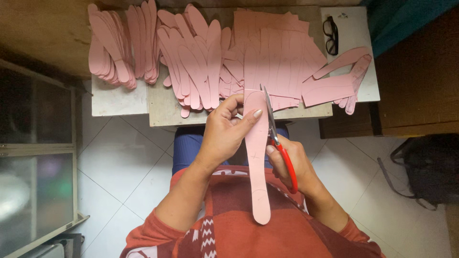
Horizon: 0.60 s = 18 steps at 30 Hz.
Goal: The person uses red-handled scissors to cut pink paper sheets along pre-drawn outlines. They hold the paper with the left hand and cut with the right, producing elongated shapes that are placed on the table. The process is repeated with multiple sheets.
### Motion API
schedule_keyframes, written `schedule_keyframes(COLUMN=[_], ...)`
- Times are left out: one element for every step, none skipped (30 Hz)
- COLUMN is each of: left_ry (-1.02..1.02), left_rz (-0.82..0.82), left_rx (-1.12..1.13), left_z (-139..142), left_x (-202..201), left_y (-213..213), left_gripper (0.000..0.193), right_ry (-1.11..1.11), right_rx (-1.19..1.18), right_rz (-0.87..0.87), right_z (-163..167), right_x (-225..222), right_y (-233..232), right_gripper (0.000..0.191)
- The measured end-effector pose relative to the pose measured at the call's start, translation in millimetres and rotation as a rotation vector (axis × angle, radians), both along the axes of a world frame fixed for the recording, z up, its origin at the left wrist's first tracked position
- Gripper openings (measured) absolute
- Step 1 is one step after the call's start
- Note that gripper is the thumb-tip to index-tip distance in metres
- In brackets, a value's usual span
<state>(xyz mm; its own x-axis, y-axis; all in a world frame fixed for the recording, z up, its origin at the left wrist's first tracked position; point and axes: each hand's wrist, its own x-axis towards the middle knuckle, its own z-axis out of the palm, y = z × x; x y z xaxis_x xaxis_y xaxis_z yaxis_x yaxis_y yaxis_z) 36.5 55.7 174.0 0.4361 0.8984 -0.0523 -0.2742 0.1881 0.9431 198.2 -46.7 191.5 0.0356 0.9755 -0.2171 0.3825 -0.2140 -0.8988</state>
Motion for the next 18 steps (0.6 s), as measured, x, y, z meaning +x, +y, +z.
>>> schedule_keyframes(left_ry=[-0.008,-0.009,-0.01,-0.01,-0.01,-0.011,-0.012,0.021,0.055,0.089,0.092,0.094,0.097,0.116,0.135,0.154,0.153,0.153], left_rz=[0.0,-0.001,-0.002,-0.002,-0.001,0.0,0.0,-0.028,-0.055,-0.084,-0.099,-0.115,-0.13,-0.129,-0.127,-0.125,-0.126,-0.127], left_rx=[0.013,0.002,-0.007,-0.017,-0.009,0.001,0.009,0.019,0.029,0.04,0.051,0.062,0.073,0.089,0.106,0.122,0.125,0.126], left_z=[-1.4,-2.7,-3.7,-4.1,-4.1,-3.5,-2.4,-0.7,1.5,4.0,6.6,9.1,11.3,13.3,14.9,16.1,16.7,16.9], left_x=[-0.1,-0.4,-0.8,-1.4,-1.4,-1.5,-1.6,-2.5,-4.0,-5.0,-4.4,-3.2,-2.0,-1.1,-0.3,0.3,0.1,-0.2], left_y=[0.8,1.7,3.6,4.7,5.1,5.7,5.9,6.0,6.2,5.9,5.3,4.4,3.4,2.9,3.0,3.1,3.4,3.3], left_gripper=[0.03,0.03,0.029,0.029,0.028,0.027,0.025,0.025,0.025,0.024,0.024,0.023,0.023,0.023,0.023,0.022,0.023,0.023], right_ry=[0.008,0.009,0.01,0.012,0.013,0.015,0.016,0.02,0.024,0.028,0.019,0.01,0.001,0.029,0.057,0.086,0.083,0.081], right_rx=[-0.018,-0.024,-0.03,-0.035,-0.038,-0.04,-0.042,-0.026,-0.009,0.008,0.019,0.03,0.04,0.115,0.19,0.265,0.249,0.232], right_rz=[-0.012,-0.011,-0.01,-0.009,-0.004,0.0,0.003,0.02,0.036,0.052,0.064,0.075,0.087,0.106,0.126,0.147,0.142,0.136], right_z=[-0.2,-0.1,0.1,0.2,0.0,-0.3,-0.5,-0.9,-1.2,-1.5,-1.8,-2.1,-2.0,-1.5,-1.1,-0.2,0.9,1.9], right_x=[-0.2,0.2,1.3,2.3,3.0,3.8,4.7,5.4,6.2,6.8,7.6,8.2,8.6,8.1,6.7,5.8,5.2,4.2], right_y=[-0.3,-0.9,-0.9,-0.9,-0.7,0.1,0.8,1.8,3.5,4.9,7.5,10.7,12.8,13.9,15.0,15.7,16.5,16.6], right_gripper=[0.027,0.026,0.026,0.026,0.025,0.024,0.023,0.024,0.024,0.025,0.026,0.028,0.03,0.035,0.039,0.045,0.046,0.047])
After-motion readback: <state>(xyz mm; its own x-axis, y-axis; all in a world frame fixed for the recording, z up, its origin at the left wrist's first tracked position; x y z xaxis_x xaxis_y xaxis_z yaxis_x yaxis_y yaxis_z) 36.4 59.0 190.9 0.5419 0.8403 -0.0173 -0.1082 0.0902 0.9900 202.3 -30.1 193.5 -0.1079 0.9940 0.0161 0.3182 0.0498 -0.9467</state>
